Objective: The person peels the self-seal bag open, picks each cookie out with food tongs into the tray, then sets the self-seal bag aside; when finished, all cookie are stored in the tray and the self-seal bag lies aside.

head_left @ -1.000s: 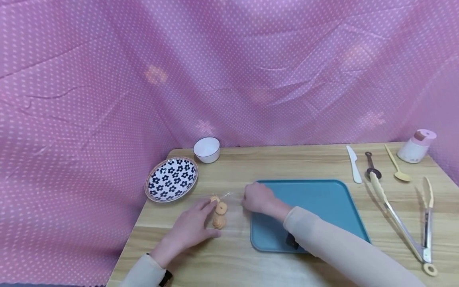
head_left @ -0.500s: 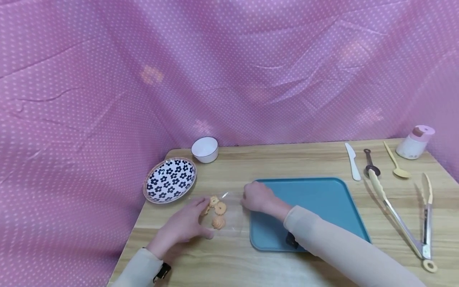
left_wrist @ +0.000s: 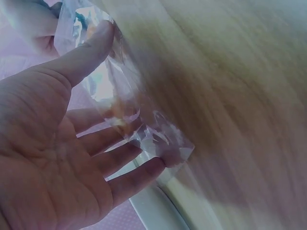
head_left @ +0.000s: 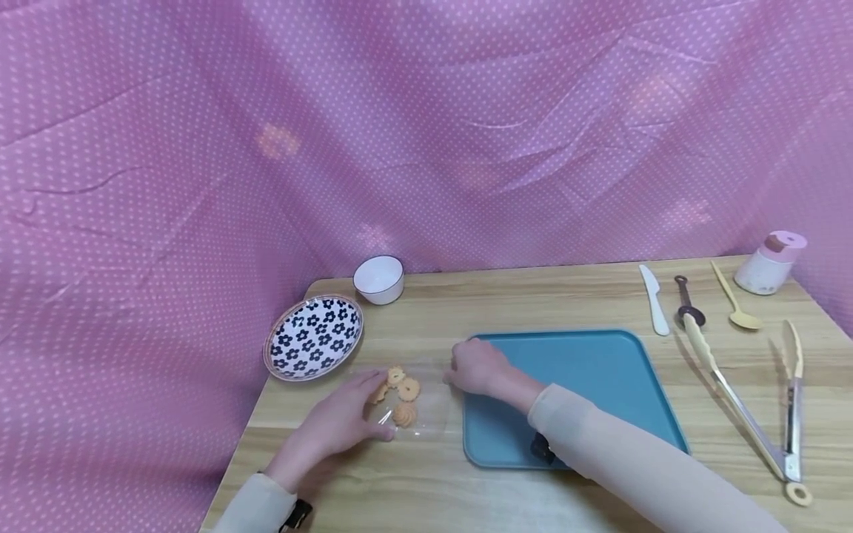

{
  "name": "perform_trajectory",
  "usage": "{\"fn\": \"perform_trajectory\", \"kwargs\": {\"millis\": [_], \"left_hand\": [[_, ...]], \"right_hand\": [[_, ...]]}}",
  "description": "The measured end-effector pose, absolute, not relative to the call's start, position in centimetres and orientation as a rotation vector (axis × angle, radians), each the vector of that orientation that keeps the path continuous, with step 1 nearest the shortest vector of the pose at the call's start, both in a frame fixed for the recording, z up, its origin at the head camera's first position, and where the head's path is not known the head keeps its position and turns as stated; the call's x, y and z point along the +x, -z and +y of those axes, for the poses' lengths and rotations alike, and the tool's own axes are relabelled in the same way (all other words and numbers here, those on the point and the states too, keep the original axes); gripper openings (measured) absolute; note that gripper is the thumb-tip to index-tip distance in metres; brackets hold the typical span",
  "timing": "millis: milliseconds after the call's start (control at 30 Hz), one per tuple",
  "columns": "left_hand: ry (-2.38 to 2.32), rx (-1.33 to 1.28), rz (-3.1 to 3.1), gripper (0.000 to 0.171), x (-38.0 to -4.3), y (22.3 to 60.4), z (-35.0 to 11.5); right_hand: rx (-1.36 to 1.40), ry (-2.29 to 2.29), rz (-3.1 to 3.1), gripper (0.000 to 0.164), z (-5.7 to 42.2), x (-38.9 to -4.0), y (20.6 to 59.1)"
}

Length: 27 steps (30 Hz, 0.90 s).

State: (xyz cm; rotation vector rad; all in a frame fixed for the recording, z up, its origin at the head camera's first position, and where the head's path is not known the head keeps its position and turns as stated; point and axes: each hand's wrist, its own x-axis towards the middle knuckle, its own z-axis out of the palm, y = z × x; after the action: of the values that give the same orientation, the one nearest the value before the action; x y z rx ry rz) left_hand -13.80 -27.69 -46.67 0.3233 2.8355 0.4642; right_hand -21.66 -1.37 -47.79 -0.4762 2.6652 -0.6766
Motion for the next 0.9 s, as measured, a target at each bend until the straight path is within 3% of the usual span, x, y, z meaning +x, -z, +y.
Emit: {"fn": "perform_trajectory", "kwargs": {"millis": [267, 533, 600, 900], "left_hand": [[-0.482, 0.339, 2.846, 0.107, -13.5, 47.0, -27.9], [-0.49, 0.333, 2.848, 0.107, -13.4, 47.1, -27.9], [-0.489, 0.329, 2.847, 0.107, -13.2, 47.2, -27.9], [-0.47, 0.314, 2.846, 0.108, -13.2, 47.2, -28.0]], "right_hand": [[-0.419, 0.806, 2.832, 0.041, 3.5, -19.4, 43.6], [-0.051, 0.746, 3.191, 0.099, 16.4, -16.6, 40.7], [0.092, 0.737, 3.231, 0.104, 20.1, -15.9, 40.7], [0.592, 0.585, 3.081, 0.089, 32.7, -11.3, 44.0]]}}
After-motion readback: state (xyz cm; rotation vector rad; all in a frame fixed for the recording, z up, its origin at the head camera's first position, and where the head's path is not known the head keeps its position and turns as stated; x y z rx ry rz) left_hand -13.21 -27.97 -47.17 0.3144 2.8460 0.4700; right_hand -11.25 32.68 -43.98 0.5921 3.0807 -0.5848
